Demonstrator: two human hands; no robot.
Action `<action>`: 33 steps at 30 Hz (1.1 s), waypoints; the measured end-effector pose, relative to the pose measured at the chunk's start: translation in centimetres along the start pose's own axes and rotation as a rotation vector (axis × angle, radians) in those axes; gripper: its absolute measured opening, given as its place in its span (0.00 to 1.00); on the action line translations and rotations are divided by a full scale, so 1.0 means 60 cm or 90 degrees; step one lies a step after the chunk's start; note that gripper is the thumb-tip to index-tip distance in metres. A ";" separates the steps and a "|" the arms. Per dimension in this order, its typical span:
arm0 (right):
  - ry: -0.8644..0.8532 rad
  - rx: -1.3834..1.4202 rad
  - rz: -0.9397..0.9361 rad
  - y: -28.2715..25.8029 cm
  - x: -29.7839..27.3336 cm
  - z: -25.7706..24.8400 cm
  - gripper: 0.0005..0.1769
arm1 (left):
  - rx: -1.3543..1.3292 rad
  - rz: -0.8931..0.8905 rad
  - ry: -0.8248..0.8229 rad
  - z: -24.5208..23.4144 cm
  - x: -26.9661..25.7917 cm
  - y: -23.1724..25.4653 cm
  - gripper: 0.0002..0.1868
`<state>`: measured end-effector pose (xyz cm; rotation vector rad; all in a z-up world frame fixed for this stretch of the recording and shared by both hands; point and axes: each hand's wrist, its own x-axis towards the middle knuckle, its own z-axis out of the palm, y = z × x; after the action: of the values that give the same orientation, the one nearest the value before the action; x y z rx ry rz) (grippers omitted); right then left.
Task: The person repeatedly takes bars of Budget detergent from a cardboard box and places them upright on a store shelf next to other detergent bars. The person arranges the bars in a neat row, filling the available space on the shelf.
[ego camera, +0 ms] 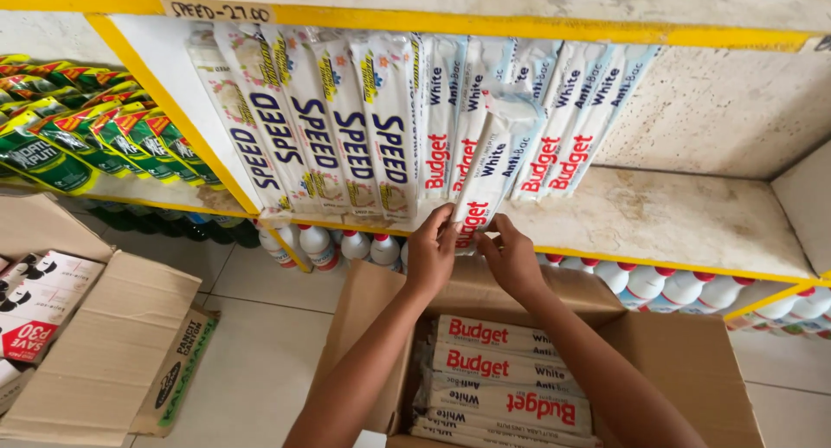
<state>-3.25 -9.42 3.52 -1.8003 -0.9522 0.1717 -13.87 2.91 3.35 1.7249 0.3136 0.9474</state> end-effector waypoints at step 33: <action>0.116 0.072 0.009 0.009 0.152 0.114 0.11 | 0.233 0.177 0.020 -0.036 0.040 -0.058 0.28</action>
<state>-0.39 1.60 2.84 -1.6875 -0.7844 0.0674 -13.03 7.17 1.47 2.1286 0.2836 1.1736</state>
